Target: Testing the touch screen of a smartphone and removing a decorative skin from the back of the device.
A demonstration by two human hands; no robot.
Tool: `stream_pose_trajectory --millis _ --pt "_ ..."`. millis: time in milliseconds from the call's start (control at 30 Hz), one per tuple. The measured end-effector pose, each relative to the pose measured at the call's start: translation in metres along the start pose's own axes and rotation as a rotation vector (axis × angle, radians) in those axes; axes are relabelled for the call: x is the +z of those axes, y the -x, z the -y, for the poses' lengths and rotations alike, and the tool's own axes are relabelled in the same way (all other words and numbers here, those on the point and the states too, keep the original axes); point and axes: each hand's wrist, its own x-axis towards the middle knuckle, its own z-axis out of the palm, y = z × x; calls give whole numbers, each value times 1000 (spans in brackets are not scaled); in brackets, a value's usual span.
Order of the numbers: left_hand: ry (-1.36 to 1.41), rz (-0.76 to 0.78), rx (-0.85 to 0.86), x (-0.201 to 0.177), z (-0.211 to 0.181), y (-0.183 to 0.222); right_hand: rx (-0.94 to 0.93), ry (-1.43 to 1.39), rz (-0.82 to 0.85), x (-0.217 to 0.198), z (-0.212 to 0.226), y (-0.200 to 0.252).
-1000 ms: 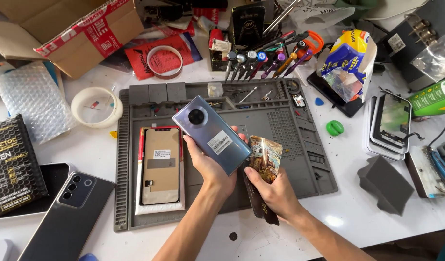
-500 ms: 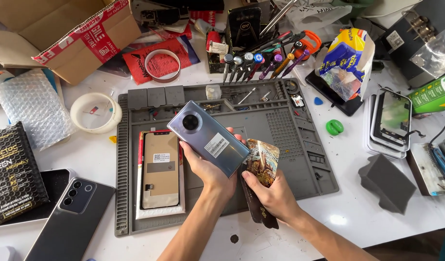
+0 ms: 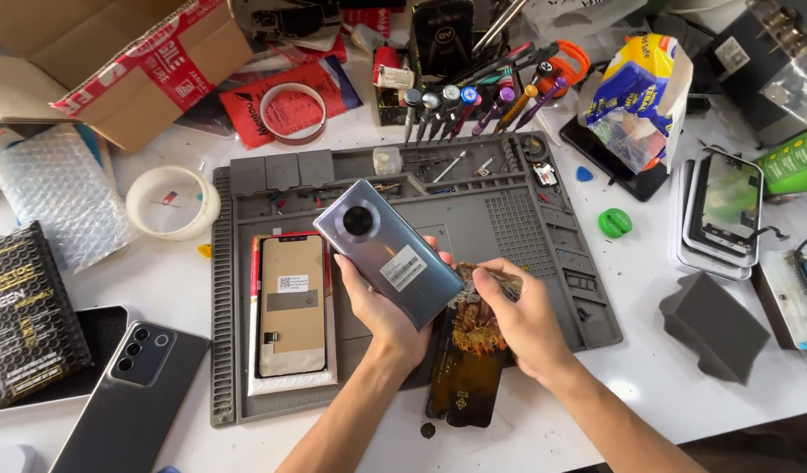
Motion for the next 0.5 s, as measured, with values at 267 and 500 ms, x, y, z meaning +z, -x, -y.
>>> stream_pose_trajectory --millis 267,500 --pt "-11 -30 6 6 -7 0 -275 253 -158 9 3 -12" --pt "-165 32 -153 -4 -18 0 -218 357 118 1 43 -6"
